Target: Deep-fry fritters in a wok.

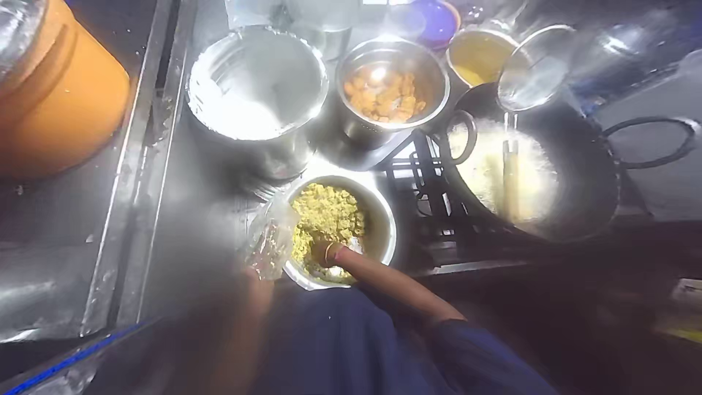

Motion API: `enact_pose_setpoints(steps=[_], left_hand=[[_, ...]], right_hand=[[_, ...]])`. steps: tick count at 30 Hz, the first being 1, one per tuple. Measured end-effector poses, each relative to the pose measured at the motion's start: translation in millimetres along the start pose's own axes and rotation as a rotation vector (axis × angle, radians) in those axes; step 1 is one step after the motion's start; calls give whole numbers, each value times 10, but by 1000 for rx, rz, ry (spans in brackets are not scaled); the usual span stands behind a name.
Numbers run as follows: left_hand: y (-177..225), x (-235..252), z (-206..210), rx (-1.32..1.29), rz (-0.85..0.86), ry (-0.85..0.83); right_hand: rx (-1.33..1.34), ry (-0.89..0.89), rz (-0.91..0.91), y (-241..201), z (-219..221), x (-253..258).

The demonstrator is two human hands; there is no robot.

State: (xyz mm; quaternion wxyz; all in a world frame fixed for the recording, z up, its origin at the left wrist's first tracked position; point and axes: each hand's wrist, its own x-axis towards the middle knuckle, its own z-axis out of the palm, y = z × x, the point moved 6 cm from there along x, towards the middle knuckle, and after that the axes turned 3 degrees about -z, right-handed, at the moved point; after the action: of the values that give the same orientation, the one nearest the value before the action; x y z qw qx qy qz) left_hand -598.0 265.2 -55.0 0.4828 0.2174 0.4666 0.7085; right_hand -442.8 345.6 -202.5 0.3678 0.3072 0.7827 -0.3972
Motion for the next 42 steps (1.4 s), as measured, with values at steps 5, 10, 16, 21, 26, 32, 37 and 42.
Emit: enact_pose_setpoints(steps=[5, 10, 16, 21, 26, 32, 37, 42], left_hand=[[-13, -12, -102, -31, 4, 52], [25, 70, -145, -17, -8, 74], [23, 138, 54, -35, -15, -16], [-117, 139, 300, -26, -75, -52], [-297, 131, 447, 106, -175, -33], [-478, 72, 814, 362, -298, -84], [-542, -14, 985, 441, -278, -235], [-520, -118, 841, 348, -390, -269]], right_hand=[[-62, -287, -213, -16, 337, -87], [431, -209, -115, 274, 36, -380], [1129, 372, -28, 525, -343, -945], [995, 641, 60, 641, -430, -1138], [897, 903, 195, 601, -566, -1255], [1867, 1177, -334, 44, -689, -1562], [1454, 1215, -497, -346, -656, -1637], [879, 1257, -612, -512, -558, -1701]])
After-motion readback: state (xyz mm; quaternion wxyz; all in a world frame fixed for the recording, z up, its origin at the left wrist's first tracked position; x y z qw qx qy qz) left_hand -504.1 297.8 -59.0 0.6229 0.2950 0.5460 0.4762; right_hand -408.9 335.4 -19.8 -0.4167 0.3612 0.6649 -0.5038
